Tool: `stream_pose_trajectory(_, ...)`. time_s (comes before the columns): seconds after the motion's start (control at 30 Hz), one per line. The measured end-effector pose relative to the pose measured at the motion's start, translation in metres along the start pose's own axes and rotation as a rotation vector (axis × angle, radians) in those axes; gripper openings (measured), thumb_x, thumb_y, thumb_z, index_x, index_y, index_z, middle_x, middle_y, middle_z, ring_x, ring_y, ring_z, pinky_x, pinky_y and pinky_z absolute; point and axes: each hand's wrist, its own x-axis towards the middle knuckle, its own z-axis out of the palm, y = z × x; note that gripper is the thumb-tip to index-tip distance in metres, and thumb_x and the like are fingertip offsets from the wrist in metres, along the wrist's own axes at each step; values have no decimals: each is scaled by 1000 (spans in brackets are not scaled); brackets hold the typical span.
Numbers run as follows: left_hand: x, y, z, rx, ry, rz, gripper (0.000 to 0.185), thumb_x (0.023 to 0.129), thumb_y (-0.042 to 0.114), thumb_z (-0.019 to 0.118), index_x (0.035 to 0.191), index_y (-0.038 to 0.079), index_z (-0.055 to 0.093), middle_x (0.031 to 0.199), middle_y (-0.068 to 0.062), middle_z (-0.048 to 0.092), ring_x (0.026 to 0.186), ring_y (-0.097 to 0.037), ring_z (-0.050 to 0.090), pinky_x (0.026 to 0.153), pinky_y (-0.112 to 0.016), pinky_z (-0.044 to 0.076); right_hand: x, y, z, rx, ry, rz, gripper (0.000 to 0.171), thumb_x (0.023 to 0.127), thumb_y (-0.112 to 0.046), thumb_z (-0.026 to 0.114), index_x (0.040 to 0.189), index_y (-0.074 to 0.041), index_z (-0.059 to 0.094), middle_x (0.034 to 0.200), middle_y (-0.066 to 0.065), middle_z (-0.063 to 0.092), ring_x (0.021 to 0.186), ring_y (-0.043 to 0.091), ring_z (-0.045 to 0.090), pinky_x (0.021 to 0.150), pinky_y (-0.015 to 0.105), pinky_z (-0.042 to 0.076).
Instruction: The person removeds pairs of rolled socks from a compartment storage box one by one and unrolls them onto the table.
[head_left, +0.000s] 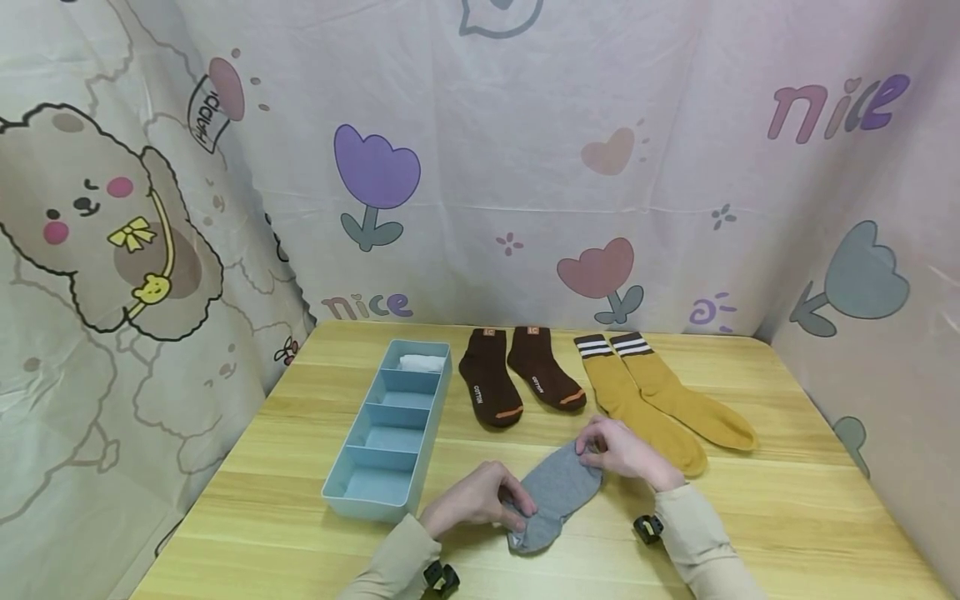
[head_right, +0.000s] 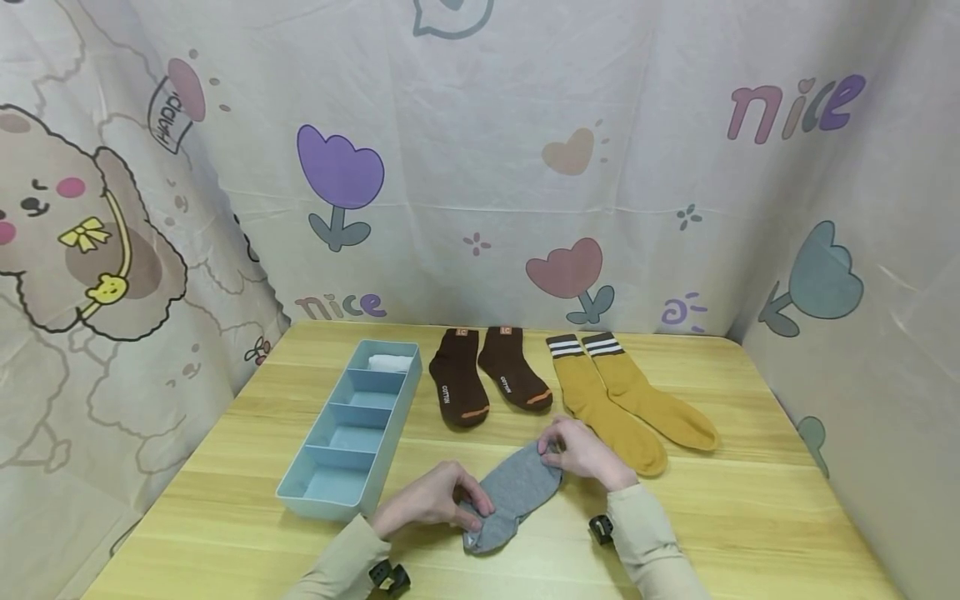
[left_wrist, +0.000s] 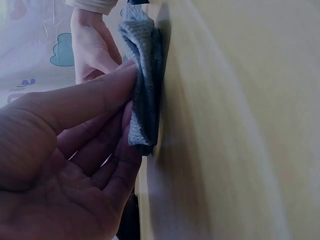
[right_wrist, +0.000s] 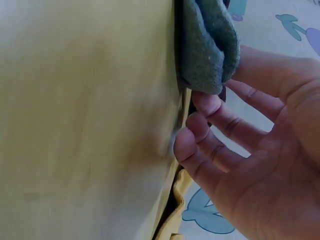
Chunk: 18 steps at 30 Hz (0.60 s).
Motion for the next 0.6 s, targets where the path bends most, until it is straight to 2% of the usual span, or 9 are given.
stream_pose_trajectory(0.1,0,0,1,-11,8,-5,12,75,-3,84,83,5,80,81,-4,79,70,3,62,69,-15,52,1,0,-1,2,-11,-2,13,79,0,78,81,-11,70,89,3,63,77,8,50,68,23,43)
stream_pose_trajectory(0.2,-1,1,3,-13,22,-9,8,77,0,83,80,6,79,76,-2,76,65,5,58,64,-14,51,0,-1,-1,-31,-7,-22,17,77,4,76,85,-9,70,93,3,63,82,11,55,74,25,48)
stream_pose_trajectory(0.33,-2,2,3,48,44,10,12,73,4,87,78,8,77,73,2,73,66,5,55,66,-14,48,-4,-1,-1,-91,4,-112,34,70,11,72,97,-9,68,102,3,65,96,20,62,88,36,54)
stream_pose_trajectory(0.4,-3,3,3,78,49,27,17,71,4,88,80,7,75,75,1,72,68,4,55,68,-14,48,-8,-1,-2,-96,7,-161,42,67,14,69,103,-9,67,105,3,67,100,22,63,91,38,55)
stream_pose_trajectory(0.5,-4,3,2,108,56,53,23,68,0,89,85,7,74,80,-2,72,73,1,57,72,-15,50,-13,1,-4,-45,-21,-195,47,66,17,66,107,-7,68,103,5,66,92,17,61,82,32,56)
stream_pose_trajectory(0.6,-5,2,0,148,72,68,29,68,-1,88,91,7,74,88,-2,73,80,-2,60,78,-18,51,-17,3,-9,8,-66,-165,39,68,15,66,102,-4,71,97,5,63,81,9,56,71,23,52)
